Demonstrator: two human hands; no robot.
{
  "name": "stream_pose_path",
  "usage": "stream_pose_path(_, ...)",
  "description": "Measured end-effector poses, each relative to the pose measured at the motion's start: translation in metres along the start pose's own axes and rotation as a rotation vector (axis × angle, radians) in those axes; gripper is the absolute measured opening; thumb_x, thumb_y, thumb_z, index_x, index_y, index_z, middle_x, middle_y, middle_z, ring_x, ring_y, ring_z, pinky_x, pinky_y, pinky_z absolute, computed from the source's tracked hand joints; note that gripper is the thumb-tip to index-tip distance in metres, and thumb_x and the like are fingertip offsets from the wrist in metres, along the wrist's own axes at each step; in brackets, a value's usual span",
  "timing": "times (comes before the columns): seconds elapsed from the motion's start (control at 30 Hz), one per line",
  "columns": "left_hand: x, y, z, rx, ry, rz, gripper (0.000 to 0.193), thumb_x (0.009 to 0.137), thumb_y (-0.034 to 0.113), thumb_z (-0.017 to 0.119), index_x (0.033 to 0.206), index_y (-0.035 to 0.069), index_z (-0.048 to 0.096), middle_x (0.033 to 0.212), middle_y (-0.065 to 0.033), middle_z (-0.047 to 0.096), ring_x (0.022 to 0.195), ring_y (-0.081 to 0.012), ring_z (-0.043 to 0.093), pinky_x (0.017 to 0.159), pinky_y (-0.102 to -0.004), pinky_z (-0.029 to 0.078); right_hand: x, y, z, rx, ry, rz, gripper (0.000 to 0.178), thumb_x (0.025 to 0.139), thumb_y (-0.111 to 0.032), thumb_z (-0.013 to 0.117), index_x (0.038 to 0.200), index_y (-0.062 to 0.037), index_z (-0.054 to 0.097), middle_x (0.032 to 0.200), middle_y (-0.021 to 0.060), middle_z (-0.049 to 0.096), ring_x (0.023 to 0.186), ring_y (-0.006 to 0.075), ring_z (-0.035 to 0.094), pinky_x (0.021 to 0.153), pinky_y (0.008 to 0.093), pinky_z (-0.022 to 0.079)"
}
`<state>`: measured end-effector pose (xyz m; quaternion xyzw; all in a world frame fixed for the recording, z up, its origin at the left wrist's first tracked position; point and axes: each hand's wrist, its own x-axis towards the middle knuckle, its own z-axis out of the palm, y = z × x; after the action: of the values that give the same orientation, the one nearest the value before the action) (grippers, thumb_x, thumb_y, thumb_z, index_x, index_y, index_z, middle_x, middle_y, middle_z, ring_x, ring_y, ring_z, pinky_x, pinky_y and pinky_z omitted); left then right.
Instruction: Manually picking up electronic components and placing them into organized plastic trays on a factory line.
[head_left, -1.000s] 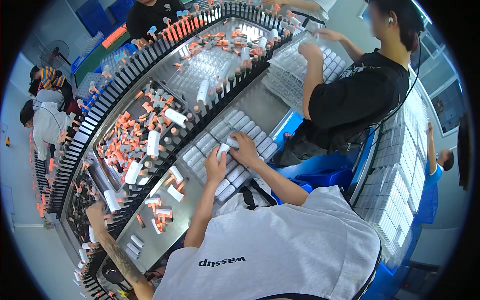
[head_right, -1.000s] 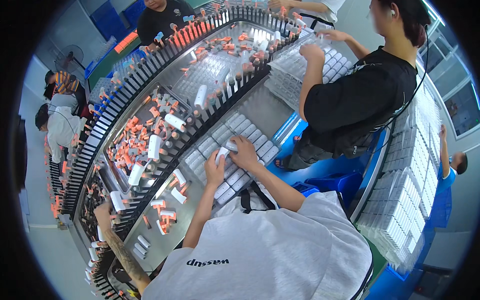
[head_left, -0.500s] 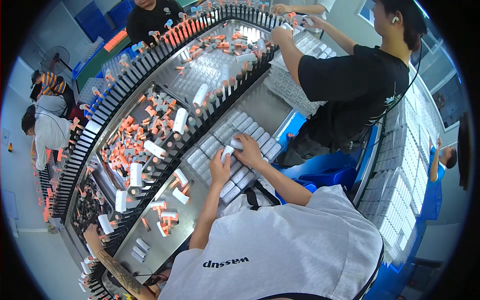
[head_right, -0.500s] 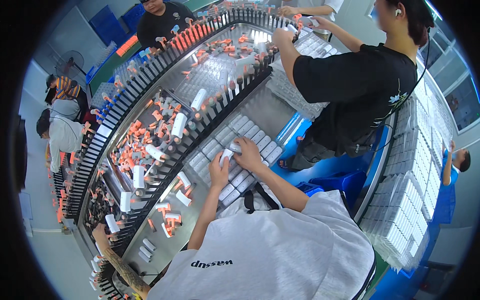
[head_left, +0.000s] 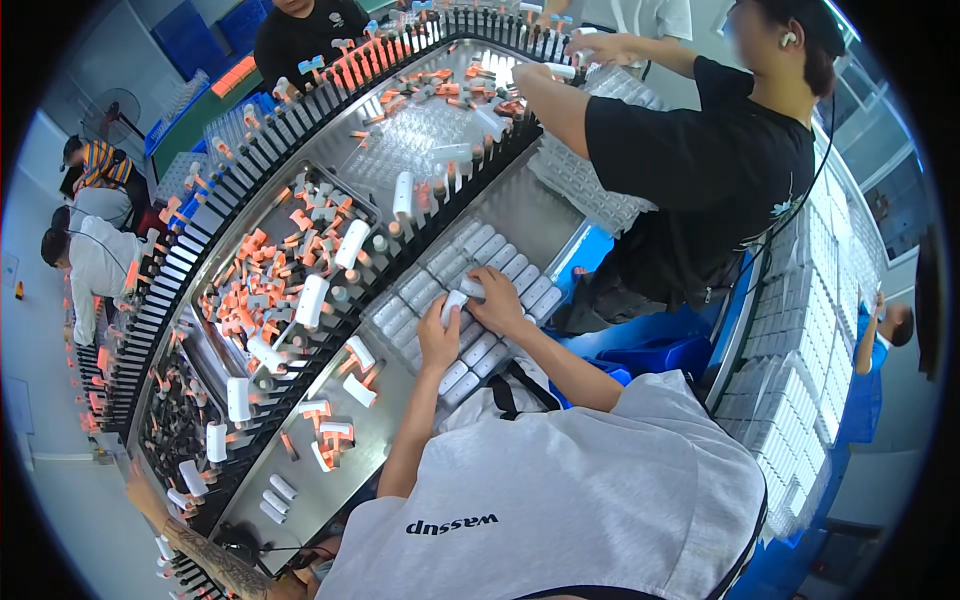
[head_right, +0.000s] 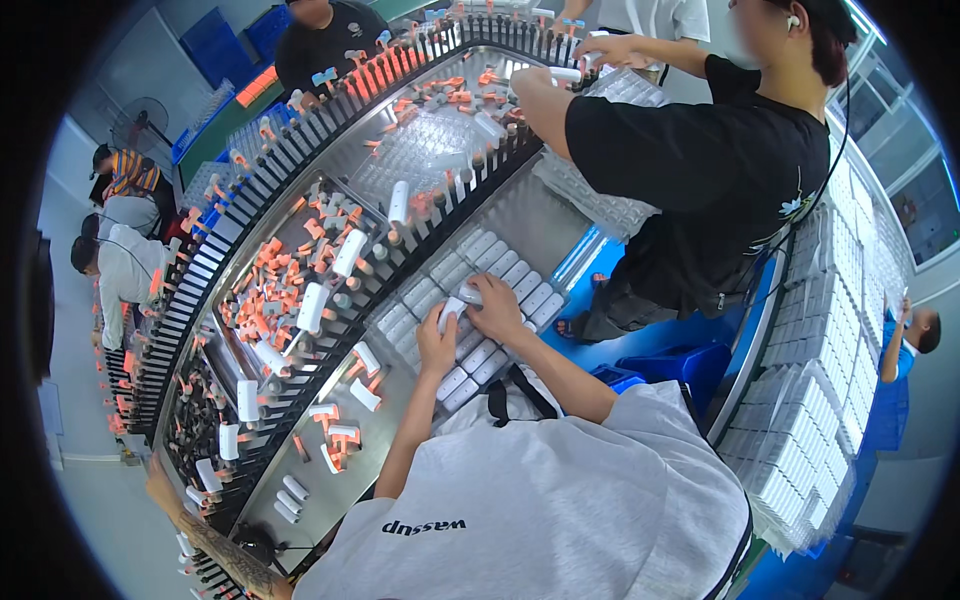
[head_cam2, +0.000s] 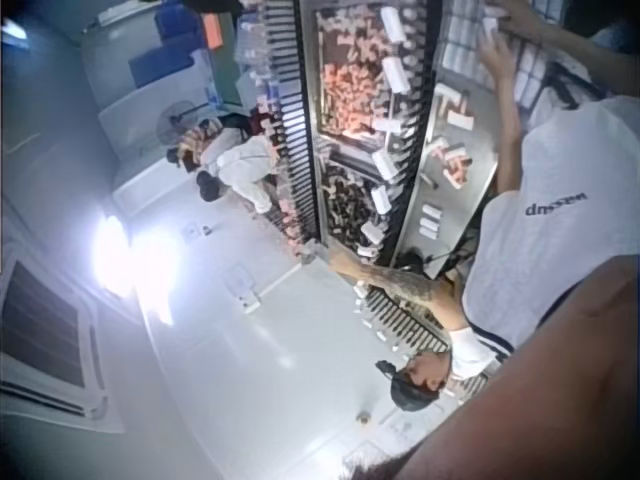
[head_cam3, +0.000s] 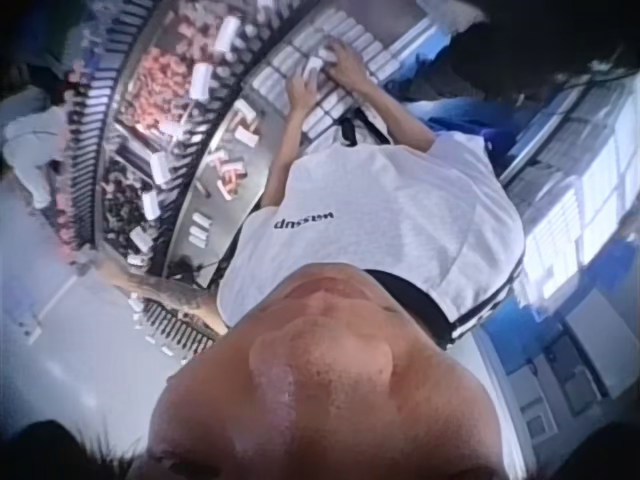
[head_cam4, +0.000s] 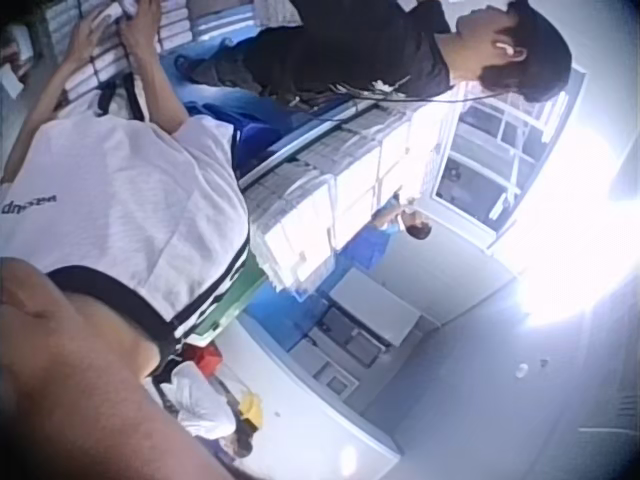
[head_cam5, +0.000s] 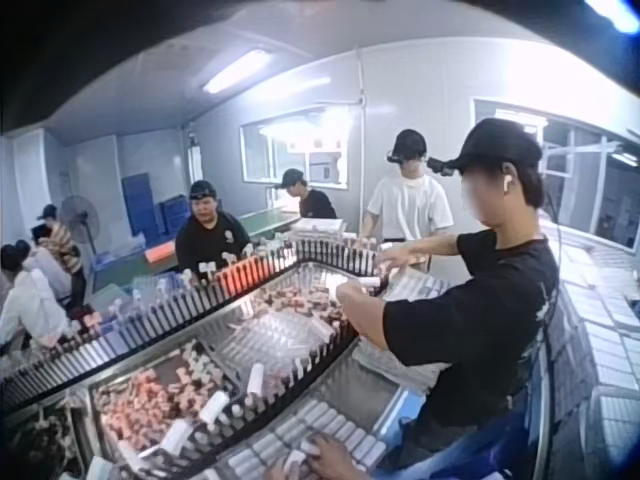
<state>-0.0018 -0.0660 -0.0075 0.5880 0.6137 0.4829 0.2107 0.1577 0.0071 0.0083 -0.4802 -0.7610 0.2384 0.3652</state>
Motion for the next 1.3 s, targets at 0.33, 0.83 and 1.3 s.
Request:
stream_pose_path(0.33, 0.002, -0.005, 0.001, 0.031, 0.012, 0.018, 0.030, 0.104, 0.020, 0.065, 0.125, -0.003, 0.067, 0.093, -0.0187, 0.075, 0.072, -0.0268, 0.077, 0.070, -0.0387, 0.058, 0.003, -0.005, -0.002, -0.017, 0.022, -0.022, 0.046, 0.072, -0.010, 0.079, 0.116, -0.0057, 0.066, 0.110, 0.0172, 0.069, 0.103, 0.0409, 0.067, 0.090, 0.0479, 0.055)
stream_pose_path(0.83, 0.002, 0.003, -0.002, -0.082, -0.048, -0.170, 0.035, 0.102, 0.026, 0.067, 0.124, -0.002, 0.069, 0.111, -0.0285, 0.074, 0.104, -0.0475, 0.071, 0.091, -0.0496, 0.055, 0.003, -0.002, 0.001, -0.038, 0.031, -0.006, 0.047, 0.072, -0.009, 0.080, 0.117, -0.0068, 0.067, 0.113, 0.0165, 0.070, 0.106, 0.0402, 0.068, 0.091, 0.0468, 0.056)
stream_pose_path(1.3, 0.001, 0.004, 0.000, -0.079, -0.036, -0.136, 0.034, 0.102, 0.026, 0.067, 0.124, 0.000, 0.069, 0.109, -0.0275, 0.074, 0.101, -0.0474, 0.071, 0.088, -0.0502, 0.056, 0.001, 0.001, 0.000, -0.030, 0.024, -0.009, 0.047, 0.073, -0.009, 0.082, 0.118, -0.0069, 0.066, 0.112, 0.0165, 0.070, 0.105, 0.0396, 0.069, 0.090, 0.0464, 0.057)
